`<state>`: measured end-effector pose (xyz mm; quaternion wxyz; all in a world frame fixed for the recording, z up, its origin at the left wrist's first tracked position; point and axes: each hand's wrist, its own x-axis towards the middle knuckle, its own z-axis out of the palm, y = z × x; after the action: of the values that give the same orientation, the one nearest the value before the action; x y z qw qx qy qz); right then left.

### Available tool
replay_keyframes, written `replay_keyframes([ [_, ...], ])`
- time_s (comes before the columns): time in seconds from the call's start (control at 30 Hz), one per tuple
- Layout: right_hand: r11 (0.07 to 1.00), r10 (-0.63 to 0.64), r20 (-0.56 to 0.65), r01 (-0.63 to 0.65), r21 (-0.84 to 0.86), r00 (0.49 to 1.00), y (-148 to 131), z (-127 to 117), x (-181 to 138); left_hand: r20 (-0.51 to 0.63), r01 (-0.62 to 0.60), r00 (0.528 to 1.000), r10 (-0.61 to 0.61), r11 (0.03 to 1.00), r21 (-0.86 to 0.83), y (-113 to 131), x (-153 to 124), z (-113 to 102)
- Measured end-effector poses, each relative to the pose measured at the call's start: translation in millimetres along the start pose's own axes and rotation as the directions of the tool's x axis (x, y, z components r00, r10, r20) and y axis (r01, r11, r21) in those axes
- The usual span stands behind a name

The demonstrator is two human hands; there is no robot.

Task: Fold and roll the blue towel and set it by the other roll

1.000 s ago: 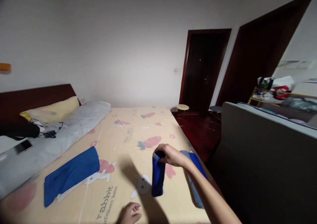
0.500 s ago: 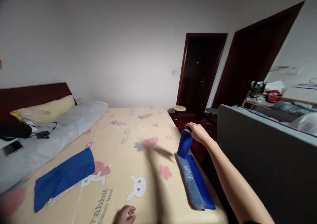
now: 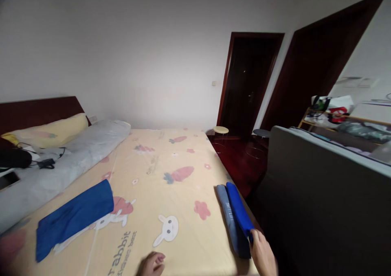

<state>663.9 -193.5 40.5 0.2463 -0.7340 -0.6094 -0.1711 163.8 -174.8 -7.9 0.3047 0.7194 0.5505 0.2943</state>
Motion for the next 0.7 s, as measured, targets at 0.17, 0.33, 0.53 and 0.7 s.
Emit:
replay_keyframes([
  [0.17,0.999,0.038,0.020,-0.038,0.019,0.999,3.9,11.8,-29.7,-0.001,0.007,1.000,-0.007,1.000,-0.001,1.3,-0.1,0.5],
  [0.33,0.986,0.108,0.074,-0.116,0.121,0.991,11.7,15.2,-41.8,0.004,-0.019,1.000,0.019,1.000,0.009,-2.1,-0.7,0.3],
  [0.53,0.911,0.391,0.078,-0.398,0.113,0.917,-24.9,-8.2,-1.9,0.037,0.009,0.999,-0.009,1.000,0.005,-7.5,1.2,2.6],
  [0.7,0.873,0.452,0.234,-0.481,0.084,0.861,-50.4,21.4,2.1,0.030,0.066,0.997,-0.065,0.997,-0.026,-9.5,2.3,6.4],
])
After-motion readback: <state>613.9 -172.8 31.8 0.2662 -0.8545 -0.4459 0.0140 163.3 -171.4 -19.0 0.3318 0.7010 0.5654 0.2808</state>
